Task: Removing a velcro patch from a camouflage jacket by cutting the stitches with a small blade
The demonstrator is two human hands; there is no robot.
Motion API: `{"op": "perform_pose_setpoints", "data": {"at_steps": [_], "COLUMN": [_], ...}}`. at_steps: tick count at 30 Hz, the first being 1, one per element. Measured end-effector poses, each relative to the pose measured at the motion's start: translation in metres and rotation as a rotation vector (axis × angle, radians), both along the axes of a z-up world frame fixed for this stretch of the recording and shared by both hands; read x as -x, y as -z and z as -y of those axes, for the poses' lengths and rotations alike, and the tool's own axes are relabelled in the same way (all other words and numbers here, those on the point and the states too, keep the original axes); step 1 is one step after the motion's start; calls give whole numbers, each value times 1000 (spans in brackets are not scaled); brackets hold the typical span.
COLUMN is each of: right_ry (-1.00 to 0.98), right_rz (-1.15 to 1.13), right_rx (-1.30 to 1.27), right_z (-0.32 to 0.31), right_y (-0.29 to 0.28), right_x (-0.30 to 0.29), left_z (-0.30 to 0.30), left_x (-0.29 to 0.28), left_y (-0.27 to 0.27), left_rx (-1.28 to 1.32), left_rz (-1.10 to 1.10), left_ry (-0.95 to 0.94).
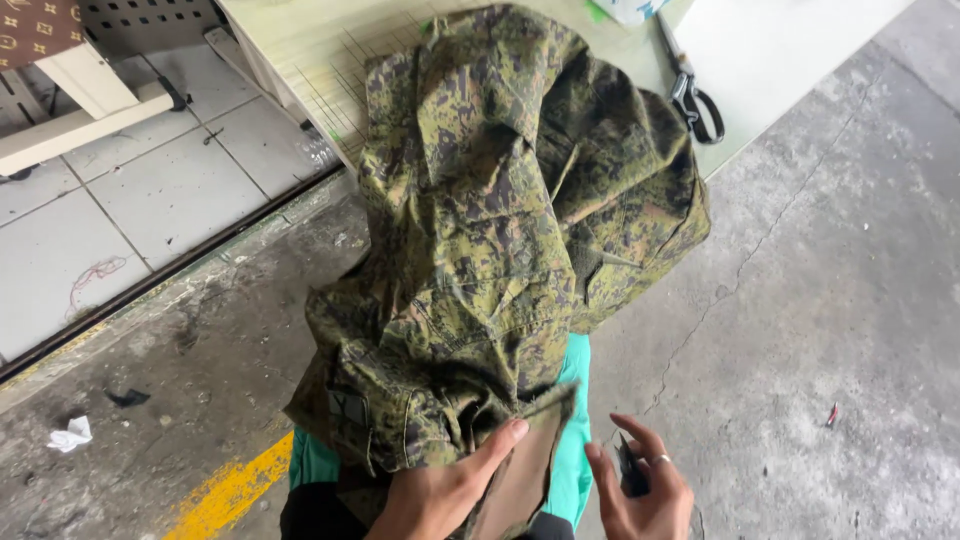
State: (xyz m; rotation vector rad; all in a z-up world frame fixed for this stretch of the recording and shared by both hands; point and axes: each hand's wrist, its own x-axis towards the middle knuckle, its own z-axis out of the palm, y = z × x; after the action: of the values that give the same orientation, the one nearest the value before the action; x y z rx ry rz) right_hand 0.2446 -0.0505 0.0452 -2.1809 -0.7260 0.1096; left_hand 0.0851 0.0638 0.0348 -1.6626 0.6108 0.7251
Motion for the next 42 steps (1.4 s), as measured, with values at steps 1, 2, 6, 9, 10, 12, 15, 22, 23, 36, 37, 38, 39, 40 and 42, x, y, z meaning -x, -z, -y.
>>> {"op": "perform_pose_setpoints", "data": {"at_steps": [1, 2, 6, 9, 10, 12, 15, 22, 23, 36, 37, 38, 39, 40, 42], "right_ry": [0, 0, -349, -730, -742, -744, -606, -465, -470, -784, -767, -748, -748, -755, -761], "right_rz": [-6, -11, 12, 60, -6, -81, -258, -214, -19, 616, 630, 645, 645, 652, 659], "right_rx": [16, 28, -85, -110, -151, -183, -100, -90, -77, -100, -96, -93, -90, -84, -76], "right_z": [1, 1, -24, -50, -53, -58, -57, -42, -39, -61, -62, -62, -63, -62, -62], "right_y": [-6, -12, -26, -19, -24, -21, -1, -19, -24, -42, -43, -42, -42, -43, -44], "right_x": [11, 22, 22, 11, 13, 14, 14, 25, 26, 24, 25, 25, 25, 25, 25], "left_z": [1, 1, 6, 16, 27, 32, 20, 24, 25, 16, 14, 12, 11, 11, 12], "left_x": [-1, -2, 0, 6, 9, 13, 8, 10, 10, 19, 17, 16, 16, 17, 18], "left_y": [0, 1, -28, 0, 24, 39, 36, 74, 71, 17, 12, 9, 6, 3, 2], "left_rx": [61, 118, 351, 330, 481, 632, 837, 694, 727, 996, 1020, 1043, 1046, 1106, 1169], "left_rz": [43, 86, 48, 125, 552, 975, 1431, 999, 1065, 1350, 1431, 1512, 1512, 1516, 1518], "left_ry": [-65, -130, -215, -218, -439, -658, -583, -525, -552, -645, -630, -611, -613, -673, -734]}}
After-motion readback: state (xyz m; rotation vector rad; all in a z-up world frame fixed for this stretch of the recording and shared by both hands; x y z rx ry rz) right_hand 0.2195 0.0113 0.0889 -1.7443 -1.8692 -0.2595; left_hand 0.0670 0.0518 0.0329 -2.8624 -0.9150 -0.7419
